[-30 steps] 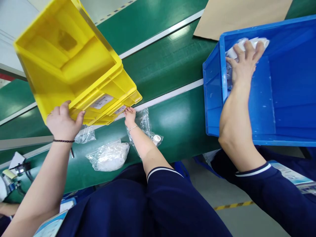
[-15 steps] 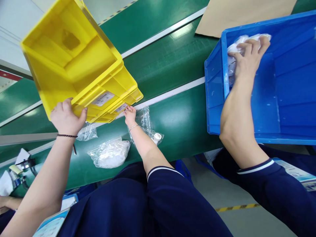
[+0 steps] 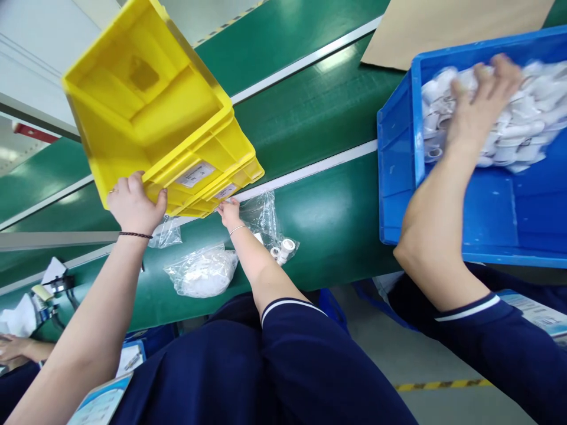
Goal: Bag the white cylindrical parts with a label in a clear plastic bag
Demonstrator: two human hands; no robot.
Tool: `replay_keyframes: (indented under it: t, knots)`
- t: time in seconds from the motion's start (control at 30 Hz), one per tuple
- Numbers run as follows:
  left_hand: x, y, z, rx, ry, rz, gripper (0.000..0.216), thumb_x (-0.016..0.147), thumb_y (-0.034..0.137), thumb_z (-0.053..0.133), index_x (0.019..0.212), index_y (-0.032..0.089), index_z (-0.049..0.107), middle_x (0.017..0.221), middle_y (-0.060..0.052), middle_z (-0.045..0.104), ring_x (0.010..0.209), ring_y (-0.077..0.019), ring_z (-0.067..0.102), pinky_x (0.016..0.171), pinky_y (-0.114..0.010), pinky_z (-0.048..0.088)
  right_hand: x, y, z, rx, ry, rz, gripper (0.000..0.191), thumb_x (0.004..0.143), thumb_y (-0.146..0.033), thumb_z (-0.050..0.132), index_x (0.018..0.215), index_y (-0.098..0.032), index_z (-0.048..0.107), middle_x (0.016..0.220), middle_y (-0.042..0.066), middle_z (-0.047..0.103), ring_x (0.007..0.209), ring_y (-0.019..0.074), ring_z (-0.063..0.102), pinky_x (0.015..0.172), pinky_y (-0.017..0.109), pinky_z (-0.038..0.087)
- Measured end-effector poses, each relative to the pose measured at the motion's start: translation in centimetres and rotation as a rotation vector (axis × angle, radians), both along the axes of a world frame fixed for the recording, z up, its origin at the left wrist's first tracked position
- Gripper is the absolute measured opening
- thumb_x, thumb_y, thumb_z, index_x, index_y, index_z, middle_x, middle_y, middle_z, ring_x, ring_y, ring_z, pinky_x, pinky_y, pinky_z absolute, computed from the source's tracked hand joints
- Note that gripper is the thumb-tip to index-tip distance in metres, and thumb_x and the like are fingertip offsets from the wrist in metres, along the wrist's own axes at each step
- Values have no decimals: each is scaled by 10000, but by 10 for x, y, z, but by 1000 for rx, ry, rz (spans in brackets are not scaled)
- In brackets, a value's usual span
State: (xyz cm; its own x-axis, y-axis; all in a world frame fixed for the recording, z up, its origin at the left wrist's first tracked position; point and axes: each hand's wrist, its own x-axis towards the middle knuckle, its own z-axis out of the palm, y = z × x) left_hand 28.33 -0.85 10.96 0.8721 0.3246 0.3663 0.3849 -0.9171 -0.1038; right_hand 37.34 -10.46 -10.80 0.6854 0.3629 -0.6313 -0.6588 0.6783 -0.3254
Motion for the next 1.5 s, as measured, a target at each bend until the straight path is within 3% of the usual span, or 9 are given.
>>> replay_keyframes:
  t: [0.07,0.2,0.67,0.97,1.23,1.5]
  knots:
    - [0,1,-1,5,5,3,625,816,465,515,1304,75,481,1098,-208,524,1041,-379,496,859,-479,371,2,5,3,-25,51,-5,170,883,-146,507,1049,-168,475,848,-9,562,734,85,557,656,233,496]
    - [0,2,-2,7,5,3,625,820,461,509,1310,75,475,1094,-204,519,1039,-377,495,862,-472,368,9,6,11,-48,131,-7,404,806,10,425,1104,-254,353,782,-33,555,731,87,588,660,213,502]
    - [-1,4,-3,32,-1,1,599,827,456,496,1308,100,481,1094,-198,535,1028,-374,508,852,-466,376,6,5,13,-104,113,23,403,808,-21,499,1088,-266,345,759,-43,597,695,110,627,650,256,548]
    - [2,3,-3,-11,9,4,593,829,421,490,1314,80,470,1097,-212,518,1059,-385,485,879,-494,360,22,16,11,-178,169,96,215,835,-40,479,954,-212,431,738,-39,563,663,78,590,600,186,516]
    - [2,4,-5,18,-25,-4,591,834,442,478,1300,79,492,1077,-204,537,1021,-374,507,842,-479,376,27,8,10,-180,193,229,228,828,-13,368,925,-193,467,683,-23,527,643,113,588,638,294,560]
    - [2,4,-3,22,-8,-4,593,837,445,463,1303,78,490,1076,-212,532,1014,-388,501,843,-490,372,26,-2,12,-196,130,277,227,823,-38,391,943,-205,489,709,-17,550,645,101,560,670,294,562]
